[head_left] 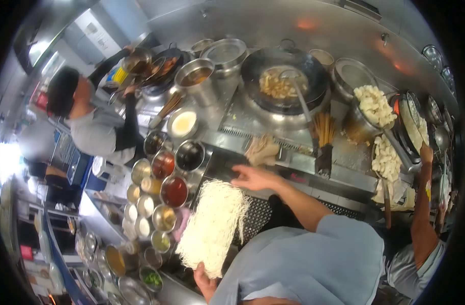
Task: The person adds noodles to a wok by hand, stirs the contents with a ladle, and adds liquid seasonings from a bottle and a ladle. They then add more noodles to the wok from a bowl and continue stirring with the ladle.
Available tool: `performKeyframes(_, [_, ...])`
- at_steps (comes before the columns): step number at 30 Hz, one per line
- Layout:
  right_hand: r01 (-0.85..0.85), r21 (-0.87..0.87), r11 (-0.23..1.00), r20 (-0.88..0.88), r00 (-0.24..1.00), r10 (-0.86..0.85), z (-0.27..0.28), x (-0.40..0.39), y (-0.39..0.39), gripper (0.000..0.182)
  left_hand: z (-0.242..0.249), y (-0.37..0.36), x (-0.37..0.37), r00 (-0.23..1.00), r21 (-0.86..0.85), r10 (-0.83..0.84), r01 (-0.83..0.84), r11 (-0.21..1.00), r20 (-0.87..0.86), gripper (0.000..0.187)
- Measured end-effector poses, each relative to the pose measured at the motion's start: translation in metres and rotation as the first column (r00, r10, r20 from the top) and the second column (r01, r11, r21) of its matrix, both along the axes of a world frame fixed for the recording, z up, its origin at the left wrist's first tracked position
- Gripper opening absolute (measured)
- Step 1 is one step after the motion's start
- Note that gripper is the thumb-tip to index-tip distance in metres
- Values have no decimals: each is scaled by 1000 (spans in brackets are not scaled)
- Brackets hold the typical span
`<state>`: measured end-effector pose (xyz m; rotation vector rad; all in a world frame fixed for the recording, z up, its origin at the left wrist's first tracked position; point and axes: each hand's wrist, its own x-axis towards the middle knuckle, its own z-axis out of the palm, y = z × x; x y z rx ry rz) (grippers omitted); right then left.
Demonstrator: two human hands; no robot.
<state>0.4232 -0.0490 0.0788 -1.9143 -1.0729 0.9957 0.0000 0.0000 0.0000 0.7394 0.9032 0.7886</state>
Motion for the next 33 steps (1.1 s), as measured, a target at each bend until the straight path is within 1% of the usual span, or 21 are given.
performKeyframes(2, [251, 229, 940, 212, 930, -300, 11, 8, -24, 64, 7, 3, 18, 996, -2, -89, 89, 996, -24, 71])
performKeyframes(3, [375, 279, 884, 285, 847, -449, 13, 58, -82, 63, 20, -9, 40, 991, -20, -125, 124, 992, -55, 70])
performKeyframes(4, [455, 233, 859, 464, 724, -510, 23, 83, -95, 63, 26, 0, 78, 989, 12, -139, 140, 990, -44, 69])
performKeyframes(5, [538, 209, 817, 624, 569, -535, 31, 108, -102, 64, 50, 9, 126, 989, -37, -131, 129, 991, -70, 68])
performKeyframes(6, [604, 187, 775, 665, 503, -552, 28, 132, -103, 63, 74, 17, 175, 988, -87, -124, 116, 989, -95, 66])
performKeyframes(7, [668, 140, 730, 704, 452, -549, 16, 146, -109, 62, 66, 22, 192, 983, -1, -164, 164, 986, -80, 64])
performKeyframes(8, [714, 122, 690, 608, 496, -620, -1, 164, -114, 62, 52, 33, 207, 976, 86, -203, 209, 974, -74, 63])
performKeyframes(9, [760, 99, 643, 507, 517, -690, -17, 182, -120, 62, 53, 41, 236, 975, 79, -217, 221, 972, -48, 61])
performKeyframes(10, [788, 83, 611, 229, 581, -781, -42, 189, -126, 62, 53, 49, 265, 972, 72, -232, 233, 970, -22, 59])
performKeyframes(11, [808, 56, 586, -63, 589, -806, -54, 193, -133, 63, 65, 55, 306, 977, -45, -210, 211, 976, 22, 56])
performKeyframes(14, [834, 113, 540, -496, 519, -696, -30, 186, -156, 63, 99, 65, 419, 928, -4, -357, 359, 933, 104, 47])
performKeyframes(17, [920, 205, 334, -735, 370, -569, -18, 179, -168, 63, 122, 59, 539, 863, 56, -440, 440, 896, 249, 40])
performKeyframes(18, [931, 147, 335, -773, 320, -548, -10, 183, -176, 62, 106, 62, 577, 862, 49, -447, 449, 892, 238, 41])
performKeyframes(19, [916, 169, 363, -749, 359, -557, -4, 188, -185, 61, 89, 59, 614, 810, 123, -483, 471, 874, 331, 44])
performKeyframes(22, [882, 229, 412, -687, 446, -574, 27, 197, -203, 55, 55, 42, 690, 735, 191, -571, 541, 819, 365, 44])
performKeyframes(25, [860, 274, 430, -754, 470, -460, 39, 198, -204, 52, 82, 21, 694, 763, -263, -579, 644, 718, 287, 46])
performKeyframes(26, [871, 201, 448, -708, 445, -549, 50, 200, -197, 51, 84, 23, 681, 664, -187, -675, 743, 643, 321, 49])
performKeyframes(28, [832, 214, 511, -539, 537, -649, 55, 206, -185, 50, 80, 26, 647, 682, -243, -714, 727, 642, 155, 52])
performKeyframes(29, [806, 221, 549, -441, 584, -681, 58, 212, -177, 49, 96, 26, 619, 652, -167, -739, 758, 631, 170, 55])
performKeyframes(31, [765, 193, 614, -409, 632, -659, 68, 233, -152, 42, 115, 35, 560, 581, -49, -789, 810, 584, 200, 56])
performKeyframes(33, [707, 163, 688, -380, 689, -617, 81, 260, -113, 36, 104, 54, 511, 467, -22, -856, 880, 475, 221, 51])
